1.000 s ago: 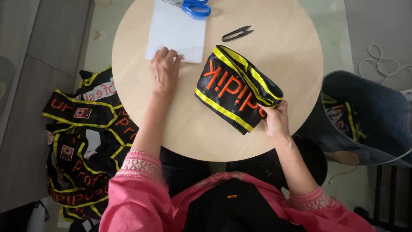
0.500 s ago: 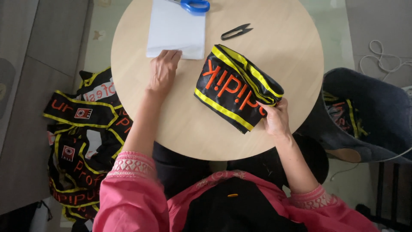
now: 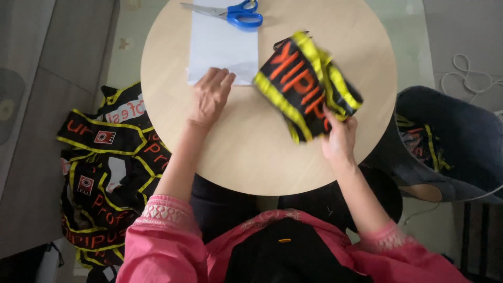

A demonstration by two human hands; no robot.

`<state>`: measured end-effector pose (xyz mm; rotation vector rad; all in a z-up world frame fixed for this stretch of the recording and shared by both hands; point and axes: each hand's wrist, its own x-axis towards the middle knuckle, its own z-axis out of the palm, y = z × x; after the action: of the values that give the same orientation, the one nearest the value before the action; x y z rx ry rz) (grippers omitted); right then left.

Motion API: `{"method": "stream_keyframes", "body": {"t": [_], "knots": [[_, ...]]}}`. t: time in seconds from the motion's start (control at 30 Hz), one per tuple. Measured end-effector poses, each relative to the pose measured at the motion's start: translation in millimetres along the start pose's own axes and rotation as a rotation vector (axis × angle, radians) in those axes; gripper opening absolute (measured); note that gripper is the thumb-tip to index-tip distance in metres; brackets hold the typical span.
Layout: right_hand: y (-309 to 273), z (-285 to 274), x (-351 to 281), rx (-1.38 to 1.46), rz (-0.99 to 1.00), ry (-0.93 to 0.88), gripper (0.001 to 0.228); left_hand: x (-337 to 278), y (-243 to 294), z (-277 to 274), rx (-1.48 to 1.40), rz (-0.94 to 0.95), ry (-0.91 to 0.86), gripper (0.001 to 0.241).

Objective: Trimming loose threads from embroidered sashes, folding them, and placing them into plastic bags.

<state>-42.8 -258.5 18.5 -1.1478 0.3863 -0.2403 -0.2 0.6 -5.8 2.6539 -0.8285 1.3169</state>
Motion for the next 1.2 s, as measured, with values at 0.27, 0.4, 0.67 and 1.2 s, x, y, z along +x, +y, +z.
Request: {"method": "stream_keyframes", "body": {"t": [0.27,0.4,0.67,1.2], "knots": [[46.5,89.9,79.0,-0.106,-0.275,-0.072,0.028,-7.3,13.8,4.6,-0.062,-0.108,-0.023,0.013],[84.0,130.1,101.3,0.247,-0.079,-0.543,0.021,-3.1,18.2,0.5,-0.187,-0.131,-0.080,0.021],[65.4,145.7,98.1,-0.311,-0.082,-0.628,0.029,-9.6,20.3,-9.7,-0.299,-0.176,-0.131,0.024],[41.0,138.7,93.7,-0.401,-0.075,-0.769,0.036,-11.9,66.8,-72.2,-0.505,-0.211,-0.160,0.011]]}}
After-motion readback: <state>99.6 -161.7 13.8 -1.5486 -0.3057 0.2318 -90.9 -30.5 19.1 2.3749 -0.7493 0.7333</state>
